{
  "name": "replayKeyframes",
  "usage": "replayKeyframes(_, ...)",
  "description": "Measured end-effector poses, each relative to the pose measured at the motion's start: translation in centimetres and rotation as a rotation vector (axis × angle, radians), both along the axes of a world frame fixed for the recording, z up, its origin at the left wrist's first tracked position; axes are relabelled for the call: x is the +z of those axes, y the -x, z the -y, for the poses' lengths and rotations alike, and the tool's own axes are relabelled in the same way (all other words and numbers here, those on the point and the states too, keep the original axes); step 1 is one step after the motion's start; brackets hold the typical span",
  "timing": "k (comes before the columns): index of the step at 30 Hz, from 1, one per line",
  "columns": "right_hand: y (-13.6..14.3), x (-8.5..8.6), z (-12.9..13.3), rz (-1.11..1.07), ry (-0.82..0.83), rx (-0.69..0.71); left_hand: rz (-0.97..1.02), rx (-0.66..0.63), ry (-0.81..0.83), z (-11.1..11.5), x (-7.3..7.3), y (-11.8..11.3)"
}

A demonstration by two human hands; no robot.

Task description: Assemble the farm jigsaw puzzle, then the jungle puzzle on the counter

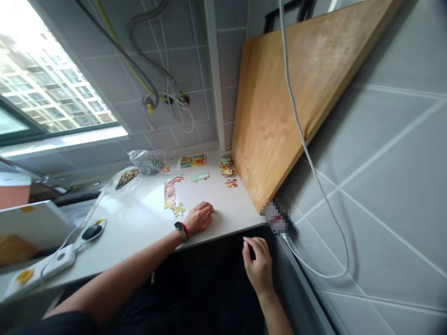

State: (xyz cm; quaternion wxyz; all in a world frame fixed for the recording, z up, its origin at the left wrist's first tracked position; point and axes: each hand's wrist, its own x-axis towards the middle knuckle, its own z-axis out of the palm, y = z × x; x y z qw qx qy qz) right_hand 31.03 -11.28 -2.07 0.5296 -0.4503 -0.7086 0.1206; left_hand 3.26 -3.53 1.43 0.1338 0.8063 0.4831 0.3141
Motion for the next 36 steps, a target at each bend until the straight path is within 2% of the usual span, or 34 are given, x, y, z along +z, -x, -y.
replayKeyframes(4, 2.3, 1.6, -4.0, 0.001, -0.001, 0.214, -0.067, 0.127, -0.029, -0.1, -0.7, -0.1)
replayKeyframes(8, 5.0, 2.2, -8.3, 0.183, 0.150, 0.227, -0.131, 0.287, -0.047, -0.1, -0.9, -0.2)
replayKeyframes(11, 6.3, 2.0, -10.0, 0.274, 0.208, 0.260, -0.170, 0.354, -0.042, -0.1, -0.9, -0.3)
replayKeyframes(21, 6.2, 1.9, -9.7, 0.403, 0.242, 0.336, -0.187, 0.421, 0.018, -0.2, -1.1, -0.1)
replayKeyframes(29, 4.9, 2.2, -10.5, 0.420, 0.286, 0.470, -0.172, 0.485, 0.066, 0.0, -0.9, -0.4)
replayKeyframes(36, 4.8, 2.3, -10.4, 0.371, 0.348, 0.505, -0.147, 0.491, 0.107, -0.1, -1.3, 0.0)
